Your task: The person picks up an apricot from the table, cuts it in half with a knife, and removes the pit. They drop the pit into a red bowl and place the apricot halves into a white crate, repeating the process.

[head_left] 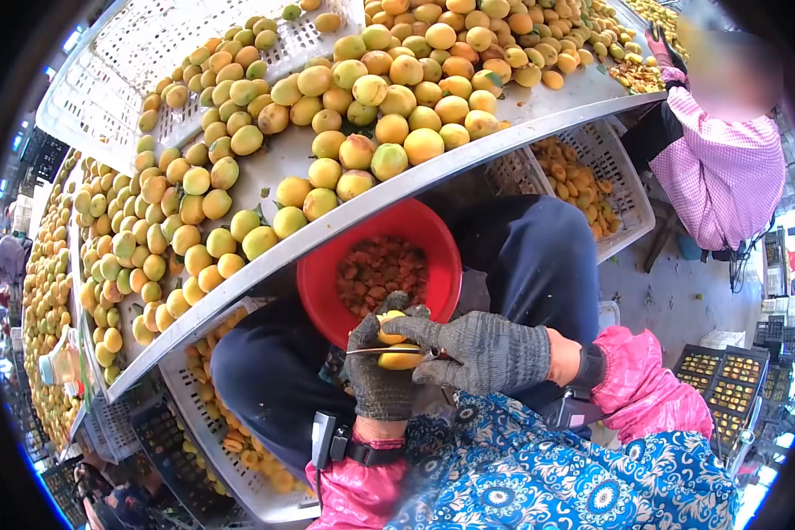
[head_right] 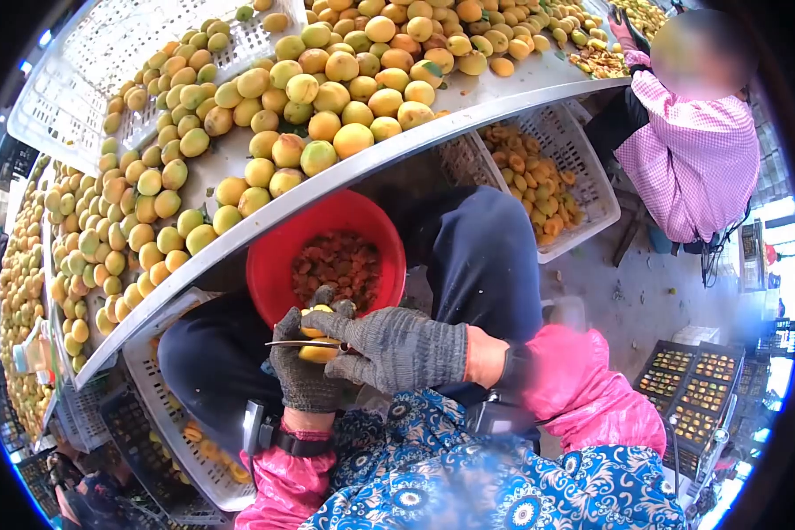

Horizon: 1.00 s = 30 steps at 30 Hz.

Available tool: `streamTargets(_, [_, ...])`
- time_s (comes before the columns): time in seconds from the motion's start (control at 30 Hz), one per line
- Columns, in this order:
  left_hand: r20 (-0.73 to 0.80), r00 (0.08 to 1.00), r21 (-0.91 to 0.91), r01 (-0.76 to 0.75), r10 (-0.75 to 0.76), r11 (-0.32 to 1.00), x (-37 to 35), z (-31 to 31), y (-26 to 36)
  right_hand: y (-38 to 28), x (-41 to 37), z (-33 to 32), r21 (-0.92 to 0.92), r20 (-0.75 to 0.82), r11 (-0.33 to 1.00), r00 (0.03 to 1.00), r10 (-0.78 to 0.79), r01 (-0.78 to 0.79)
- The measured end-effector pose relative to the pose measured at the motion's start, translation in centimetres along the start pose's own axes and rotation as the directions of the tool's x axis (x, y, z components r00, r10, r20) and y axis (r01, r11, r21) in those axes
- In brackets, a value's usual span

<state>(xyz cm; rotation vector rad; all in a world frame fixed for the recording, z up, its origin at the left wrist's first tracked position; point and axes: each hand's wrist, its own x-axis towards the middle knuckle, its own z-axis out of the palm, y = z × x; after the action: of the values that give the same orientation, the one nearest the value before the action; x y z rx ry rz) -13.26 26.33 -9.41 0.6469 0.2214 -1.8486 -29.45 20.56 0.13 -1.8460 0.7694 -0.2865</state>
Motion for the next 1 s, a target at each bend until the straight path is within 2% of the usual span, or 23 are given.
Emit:
streamTargets(0.07, [-0.068,0.968,0.328,-0.208,0.242,0.922,-0.6,0.0,-0.9,-0.4,0.0,-0.1,-0.030,0.021,0.988,0.988,0.153,-0.152])
streamTargets(0.1, [-0.098,0.993,0.016,-0.065,0.066,0.998,-1.1,1.3,-0.3,-0.5,-0.2,-0.1,0.232,-0.060,0.965,0.988,0.140,-0.123])
streamTargets(0.13, [-0.099,0.993,0.019,-0.063,0.064,0.998,-1.4,1.1,-0.3,-0.1,-0.1,0.1,0.235,-0.063,0.964,0.988,0.141,-0.123])
streamTargets(0.2, [0.094,0.995,0.043,0.036,-0.040,0.998,-1.8,1.7,-0.2,0.7,0.5,0.1,0.367,-0.316,0.930,0.943,0.102,0.022])
streamTargets(0.23, [0.013,0.999,0.127,-0.054,0.053,0.990,-2.0,2.5,-1.0,0.3,0.5,0.0,0.507,-0.388,0.861,0.901,0.193,0.034])
streamTargets(0.27, [0.016,0.999,0.132,-0.046,0.044,0.990,-2.1,2.9,-1.5,0.2,0.9,-0.1,0.582,-0.426,0.810,0.874,0.232,0.069])
streamTargets(0.33, [0.146,0.982,0.296,-0.162,0.123,0.941,-2.2,3.3,-1.9,-1.0,1.4,-0.9,0.790,-0.453,0.563,0.850,0.270,0.242])
streamTargets(0.37, [0.221,0.971,0.390,-0.170,0.087,0.905,-2.3,3.5,-1.8,-0.7,2.3,-0.5,0.769,-0.535,0.552,0.796,0.281,0.322])
streamTargets(0.4, [0.222,0.972,0.395,-0.161,0.077,0.904,-2.4,3.7,-1.9,-0.9,2.7,-0.4,0.767,-0.542,0.552,0.790,0.286,0.326])
streamTargets(0.47, [0.196,0.979,0.495,-0.147,0.055,0.856,-2.5,4.0,-2.4,-1.3,3.3,-0.4,0.724,-0.634,0.560,0.708,0.311,0.402])
streamTargets(0.53, [0.150,0.985,0.501,-0.148,0.083,0.853,-2.5,4.1,-3.2,-1.3,3.5,-0.2,0.721,-0.647,0.563,0.683,0.338,0.404])
streamTargets(0.6, [0.159,0.972,0.537,-0.232,0.172,0.811,-2.4,4.1,-3.7,-0.8,3.6,-0.1,0.751,-0.623,0.538,0.679,0.388,0.382])
streamTargets(0.67, [0.166,0.973,0.559,-0.229,0.163,0.797,-2.4,3.9,-3.8,-0.4,4.0,0.1,0.752,-0.634,0.517,0.662,0.399,0.409])
streamTargets(0.73, [0.173,0.972,0.580,-0.233,0.162,0.781,-2.1,3.8,-3.9,-0.2,4.3,0.1,0.719,-0.664,0.580,0.623,0.412,0.383])
streamTargets(0.8, [0.218,0.955,0.607,-0.293,0.201,0.738,-1.8,3.6,-4.1,0.0,4.5,-0.1,0.771,-0.612,0.526,0.646,0.457,0.359])
streamTargets(0.83, [0.218,0.956,0.608,-0.292,0.198,0.739,-1.6,3.6,-4.2,0.2,4.6,-0.3,0.816,-0.557,0.471,0.669,0.491,0.334])
streamTargets(0.93, [0.196,0.955,0.565,-0.296,0.223,0.770,-1.4,3.7,-4.4,0.5,4.7,-0.4,0.856,-0.497,0.416,0.713,0.495,0.308])
streamTargets(0.97, [0.176,0.962,0.588,-0.271,0.206,0.762,-1.4,4.1,-4.4,0.7,4.8,-0.2,0.856,-0.498,0.416,0.709,0.499,0.308])
streamTargets(1.0, [0.157,0.969,0.609,-0.247,0.190,0.754,-1.4,4.3,-4.4,0.9,5.0,0.3,0.808,-0.513,0.536,0.740,0.436,0.244])
